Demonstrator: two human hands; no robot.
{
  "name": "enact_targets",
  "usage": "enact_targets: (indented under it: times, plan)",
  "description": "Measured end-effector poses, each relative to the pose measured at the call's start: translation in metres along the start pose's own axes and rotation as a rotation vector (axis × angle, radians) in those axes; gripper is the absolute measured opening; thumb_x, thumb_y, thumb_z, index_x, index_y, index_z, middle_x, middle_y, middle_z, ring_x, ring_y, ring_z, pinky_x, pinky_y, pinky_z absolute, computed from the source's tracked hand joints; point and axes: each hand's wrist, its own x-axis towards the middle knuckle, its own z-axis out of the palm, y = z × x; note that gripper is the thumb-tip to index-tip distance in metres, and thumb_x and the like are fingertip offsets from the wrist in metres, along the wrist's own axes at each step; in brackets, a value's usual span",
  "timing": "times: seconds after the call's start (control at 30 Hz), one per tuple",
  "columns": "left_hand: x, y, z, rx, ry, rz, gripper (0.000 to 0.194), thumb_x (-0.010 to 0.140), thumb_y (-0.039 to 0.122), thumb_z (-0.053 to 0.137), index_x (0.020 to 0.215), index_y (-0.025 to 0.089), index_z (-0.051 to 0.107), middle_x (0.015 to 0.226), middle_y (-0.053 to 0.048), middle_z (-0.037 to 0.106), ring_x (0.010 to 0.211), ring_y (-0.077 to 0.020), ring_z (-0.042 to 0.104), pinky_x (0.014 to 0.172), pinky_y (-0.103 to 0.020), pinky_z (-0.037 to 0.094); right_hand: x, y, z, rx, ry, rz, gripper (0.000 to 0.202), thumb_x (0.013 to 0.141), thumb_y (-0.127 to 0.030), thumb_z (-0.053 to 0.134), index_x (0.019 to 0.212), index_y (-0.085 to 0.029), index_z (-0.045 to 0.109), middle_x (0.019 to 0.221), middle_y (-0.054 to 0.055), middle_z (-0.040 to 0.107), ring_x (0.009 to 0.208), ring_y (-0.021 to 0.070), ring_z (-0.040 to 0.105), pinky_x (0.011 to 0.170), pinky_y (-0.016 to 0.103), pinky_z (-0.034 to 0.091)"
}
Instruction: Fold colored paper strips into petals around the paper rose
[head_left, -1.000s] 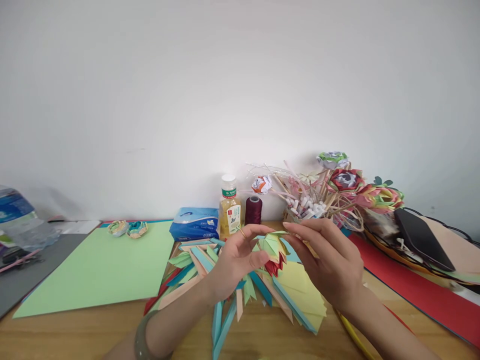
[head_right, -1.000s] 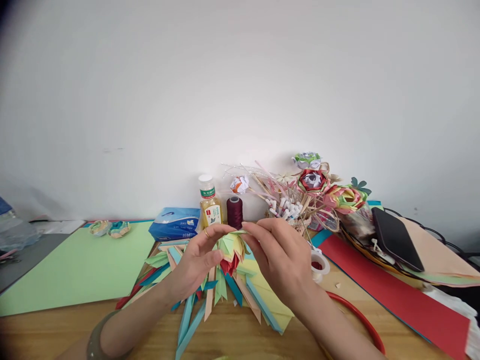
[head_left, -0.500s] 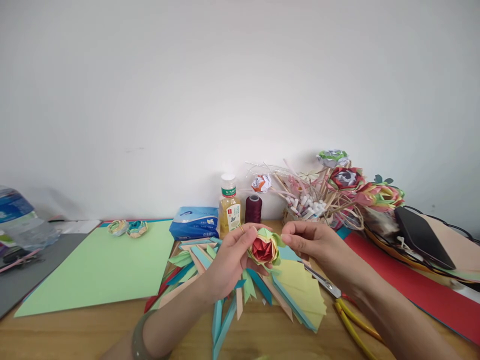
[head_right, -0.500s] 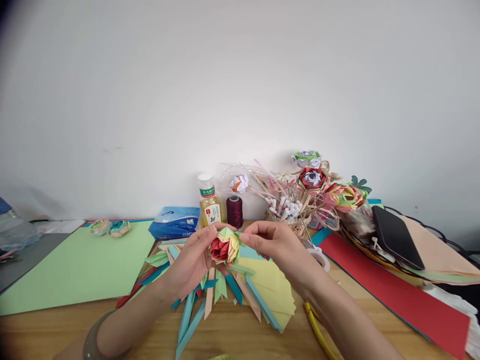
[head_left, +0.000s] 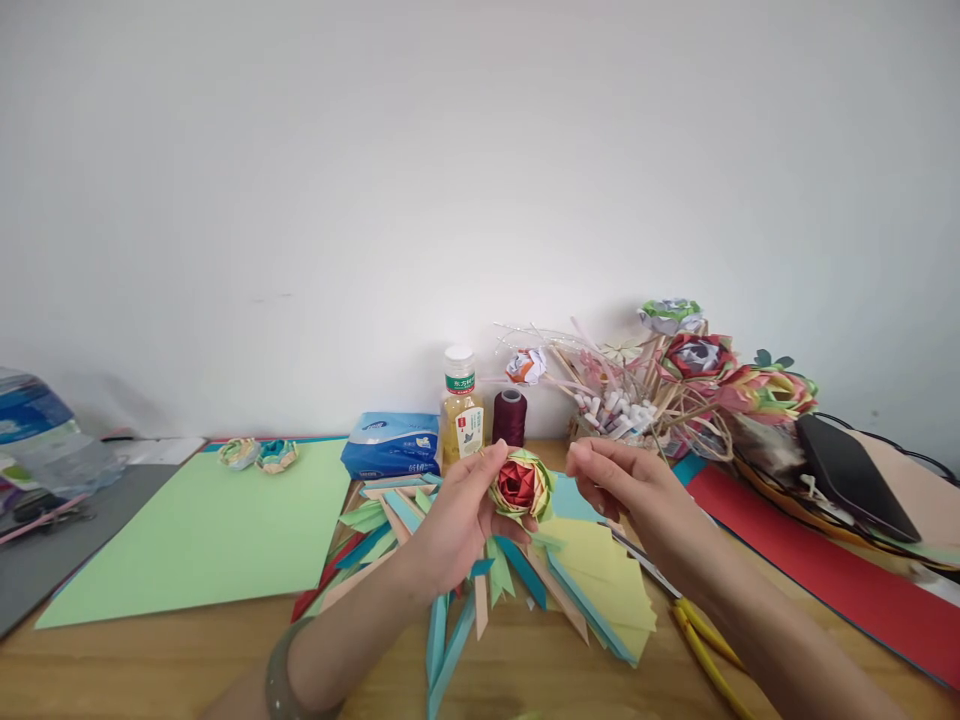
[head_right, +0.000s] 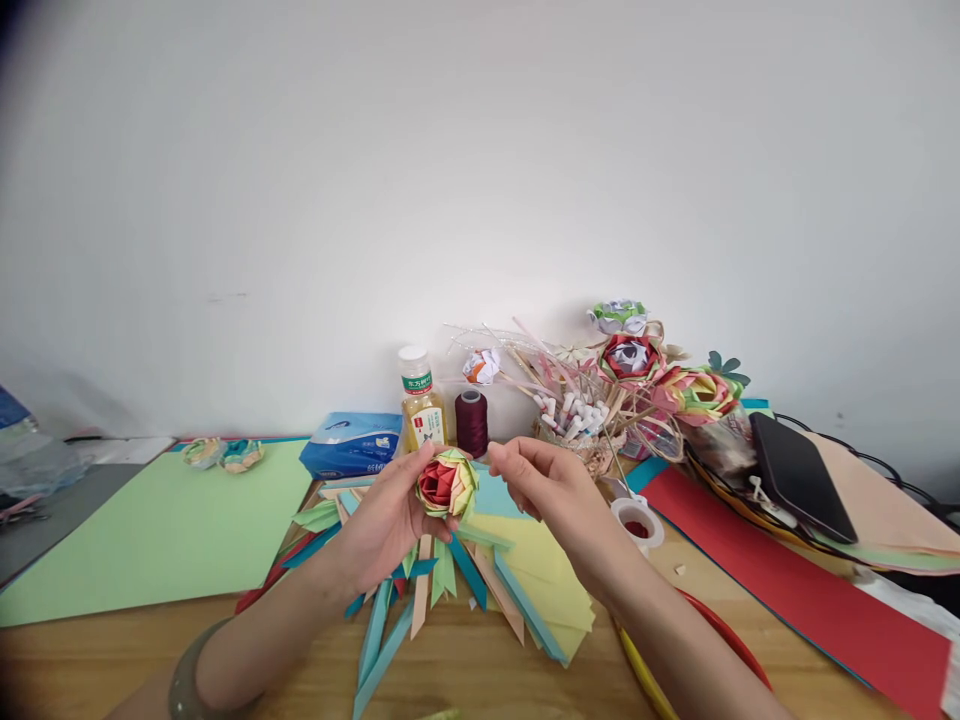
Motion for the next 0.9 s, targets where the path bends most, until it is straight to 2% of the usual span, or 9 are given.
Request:
enact_targets:
  times: [0.17, 0.27, 0.4, 0.57, 0.63, 0.73, 0.8, 0.9]
  plan:
    - [0.0006, -0.0008, -0.0005, -0.001, -0.006, -0.016, 0.037, 0.074, 0.049, 0.066, 0.075, 0.012, 0.062, 0.057, 0.0, 0.063, 0.041, -0.0088, 0.058, 0.039, -0.017, 0.05, -0.0024, -0.0067, 0.003, -0.078, -0.063, -0.018, 0.031, 0.076, -0.046, 0.062, 0.063, -0.019, 0.054, 0.052, -0.007, 0.035, 0.045, 0.0077, 0.024, 0.041, 0.024, 0.016]
    - [0.0025, -0.0012, -0.0013, 0.005, -0.026, -0.041, 0.04, 0.075, 0.051, 0.064, 0.073, 0.011, 0.063, 0.055, -0.001, 0.063, 0.037, -0.0085, 0.055, 0.037, -0.018, 0.049, -0.0012, -0.0073, 0.0036, -0.009, -0.121, 0.05, 0.032, 0.074, -0.047, 0.063, 0.062, -0.019, 0.055, 0.05, -0.007, 0.032, 0.045, 0.0078, 0.02, 0.04, 0.024, 0.012]
    - [0.0048, -0.0009, -0.0025, -0.011, -0.001, -0.064, 0.042, 0.075, 0.052, 0.063, 0.073, 0.01, 0.063, 0.056, -0.001, 0.062, 0.037, -0.0073, 0.052, 0.034, -0.017, 0.045, 0.0004, -0.0048, 0.0025, 0.093, -0.17, 0.126, 0.035, 0.072, -0.047, 0.067, 0.06, -0.018, 0.053, 0.05, -0.007, 0.032, 0.047, 0.0082, 0.022, 0.043, 0.024, 0.014]
    - [0.0072, -0.0018, -0.0062, -0.014, -0.011, -0.04, 0.042, 0.072, 0.053, 0.066, 0.077, 0.011, 0.063, 0.057, 0.0, 0.058, 0.04, -0.0066, 0.049, 0.033, -0.015, 0.04, 0.0013, -0.0006, -0.0007, 0.052, -0.199, 0.083, 0.03, 0.073, -0.045, 0.067, 0.065, -0.017, 0.056, 0.054, -0.006, 0.034, 0.049, 0.0083, 0.024, 0.044, 0.023, 0.017]
    - [0.0078, -0.0015, -0.0074, -0.008, -0.003, -0.013, 0.042, 0.071, 0.054, 0.067, 0.077, 0.012, 0.063, 0.056, 0.001, 0.056, 0.042, -0.0065, 0.048, 0.034, -0.015, 0.038, 0.0021, 0.0002, -0.0017, 0.025, -0.175, 0.062, 0.029, 0.075, -0.044, 0.065, 0.066, -0.017, 0.057, 0.055, -0.006, 0.035, 0.049, 0.0083, 0.025, 0.044, 0.023, 0.018]
    - [0.0073, 0.0001, -0.0082, 0.023, 0.031, 0.027, 0.044, 0.07, 0.055, 0.066, 0.079, 0.012, 0.063, 0.059, 0.001, 0.055, 0.046, -0.0066, 0.047, 0.036, -0.015, 0.036, 0.003, -0.0005, -0.0017, -0.029, -0.072, -0.001, 0.027, 0.079, -0.042, 0.061, 0.068, -0.017, 0.058, 0.054, -0.006, 0.038, 0.049, 0.0084, 0.029, 0.043, 0.022, 0.022]
    - [0.0065, 0.001, -0.0083, 0.06, 0.045, 0.052, 0.046, 0.07, 0.056, 0.066, 0.082, 0.012, 0.064, 0.059, 0.001, 0.053, 0.046, -0.006, 0.045, 0.036, -0.014, 0.033, 0.0026, -0.0013, -0.0011, -0.083, 0.01, -0.103, 0.022, 0.081, -0.039, 0.06, 0.072, -0.018, 0.06, 0.057, -0.004, 0.045, 0.05, 0.0092, 0.037, 0.044, 0.021, 0.029]
    - [0.0056, 0.0011, -0.0086, 0.112, 0.044, 0.081, 0.049, 0.068, 0.059, 0.066, 0.084, 0.012, 0.065, 0.058, 0.002, 0.05, 0.045, -0.0046, 0.04, 0.038, -0.015, 0.029, -0.0002, -0.0008, -0.0001, -0.228, 0.101, -0.336, 0.013, 0.083, -0.032, 0.059, 0.082, -0.02, 0.062, 0.069, 0.0, 0.056, 0.059, 0.0128, 0.051, 0.049, 0.023, 0.04]
